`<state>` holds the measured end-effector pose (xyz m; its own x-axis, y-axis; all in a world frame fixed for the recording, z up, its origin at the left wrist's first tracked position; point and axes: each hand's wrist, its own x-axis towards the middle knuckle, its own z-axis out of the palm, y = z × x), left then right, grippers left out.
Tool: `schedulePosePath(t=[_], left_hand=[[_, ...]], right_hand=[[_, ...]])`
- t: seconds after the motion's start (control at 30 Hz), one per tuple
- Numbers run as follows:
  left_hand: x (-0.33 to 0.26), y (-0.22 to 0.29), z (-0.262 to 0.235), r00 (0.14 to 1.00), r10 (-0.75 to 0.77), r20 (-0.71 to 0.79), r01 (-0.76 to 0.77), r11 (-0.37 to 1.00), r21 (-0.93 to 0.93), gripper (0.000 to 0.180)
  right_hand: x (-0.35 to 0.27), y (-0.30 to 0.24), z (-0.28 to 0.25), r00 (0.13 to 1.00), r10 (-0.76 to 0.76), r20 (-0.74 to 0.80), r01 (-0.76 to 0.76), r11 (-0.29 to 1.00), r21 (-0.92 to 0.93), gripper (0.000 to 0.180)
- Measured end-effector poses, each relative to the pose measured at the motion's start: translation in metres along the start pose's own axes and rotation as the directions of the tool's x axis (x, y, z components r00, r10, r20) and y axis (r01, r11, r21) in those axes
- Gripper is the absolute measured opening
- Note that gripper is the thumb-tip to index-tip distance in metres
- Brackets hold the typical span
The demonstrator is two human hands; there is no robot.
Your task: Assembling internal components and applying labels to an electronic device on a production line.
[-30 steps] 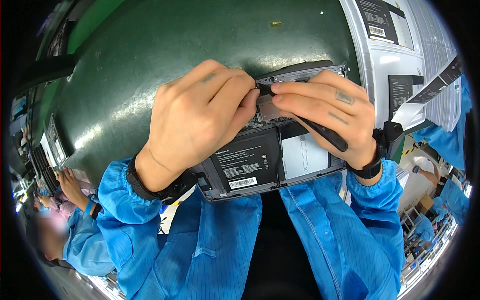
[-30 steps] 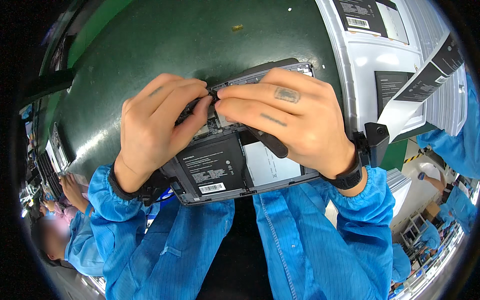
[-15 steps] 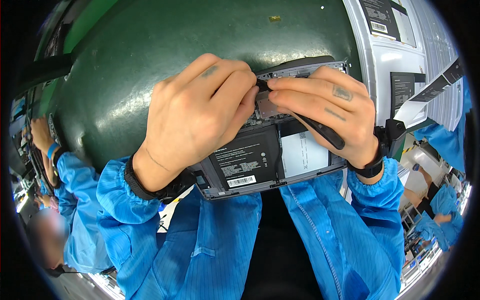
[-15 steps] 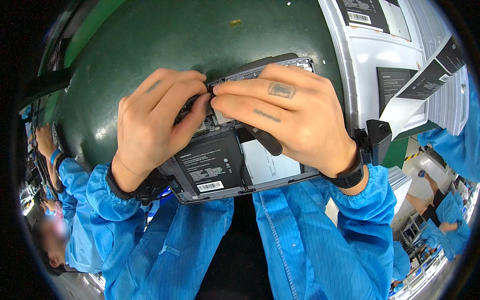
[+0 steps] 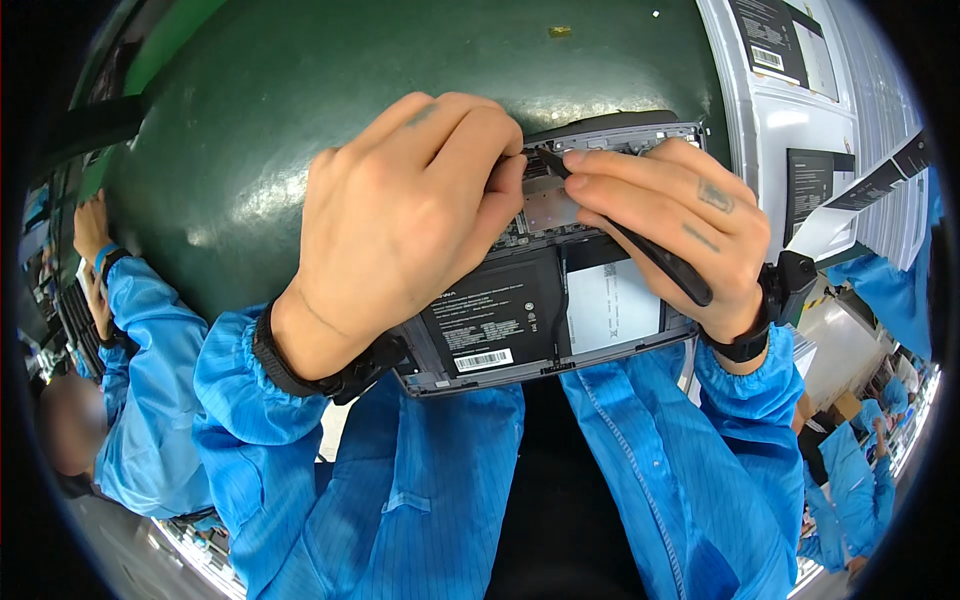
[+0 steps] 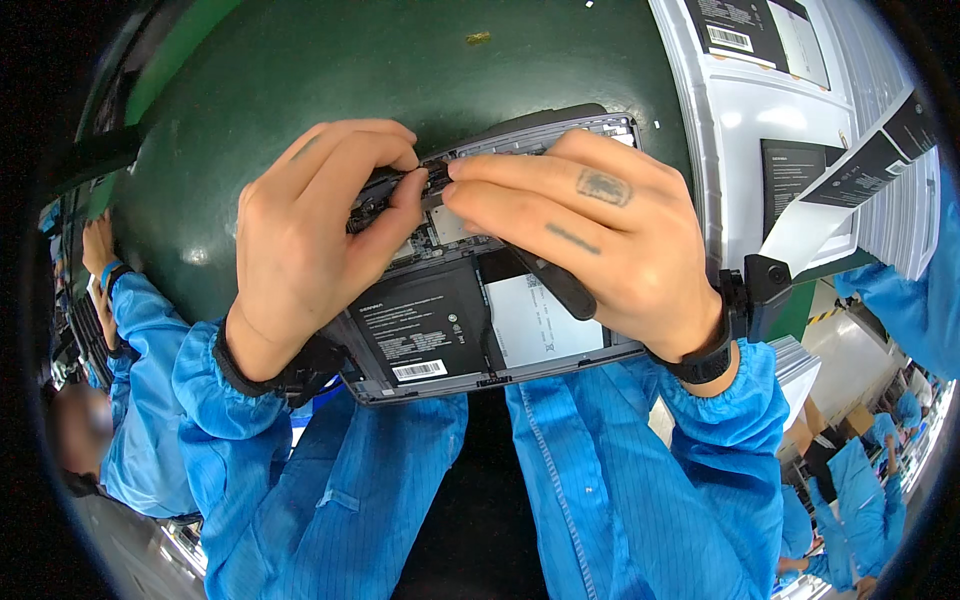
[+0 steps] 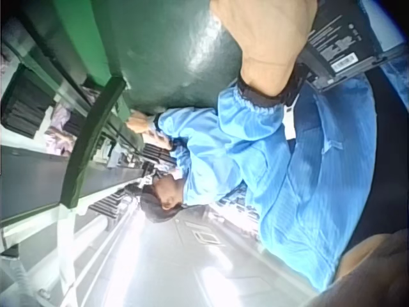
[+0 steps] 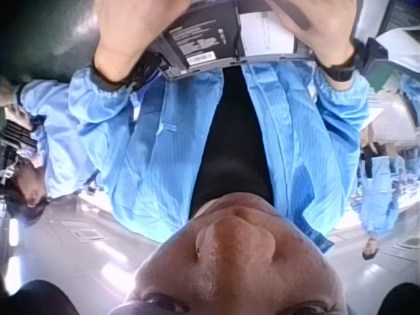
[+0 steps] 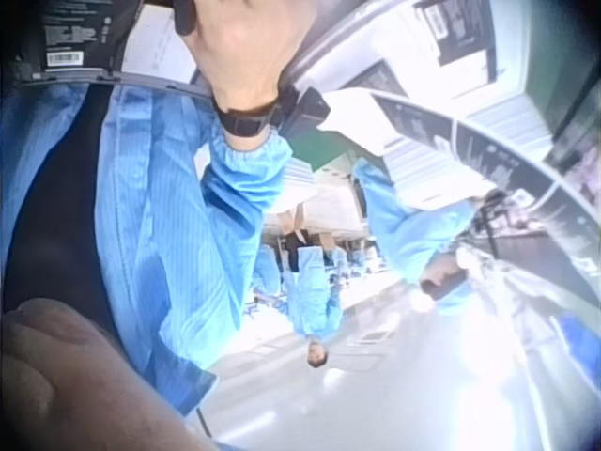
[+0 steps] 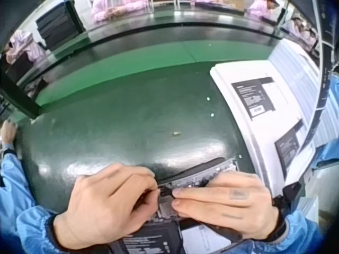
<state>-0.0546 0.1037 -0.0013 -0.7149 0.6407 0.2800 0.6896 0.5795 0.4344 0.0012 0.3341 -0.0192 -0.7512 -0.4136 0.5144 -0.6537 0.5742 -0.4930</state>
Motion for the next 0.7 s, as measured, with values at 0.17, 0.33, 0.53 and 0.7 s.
schedulePosePath(t=[0.17,0.33,0.53,0.7], left_hand=[[-0.006,-0.011,0.001,1.0,-0.019,0.012,0.019,0.998,-0.066,0.017],[-0.005,-0.014,-0.001,0.999,-0.037,0.028,0.041,0.989,-0.142,0.017],[-0.008,-0.016,-0.003,0.999,-0.031,0.017,0.034,0.98,-0.196,0.018],[-0.006,-0.014,-0.002,0.996,-0.084,0.031,0.089,0.969,-0.23,0.018]], right_hand=[[0.0,-0.002,0.001,1.0,-0.004,0.007,0.004,1.0,0.002,0.031],[-0.002,-0.001,0.001,1.0,-0.028,0.011,0.028,0.998,-0.049,0.036],[0.004,-0.003,0.002,0.998,-0.06,0.022,0.061,0.998,-0.036,0.036],[0.003,-0.003,-0.001,0.999,-0.035,0.006,0.036,0.999,-0.028,0.035]])
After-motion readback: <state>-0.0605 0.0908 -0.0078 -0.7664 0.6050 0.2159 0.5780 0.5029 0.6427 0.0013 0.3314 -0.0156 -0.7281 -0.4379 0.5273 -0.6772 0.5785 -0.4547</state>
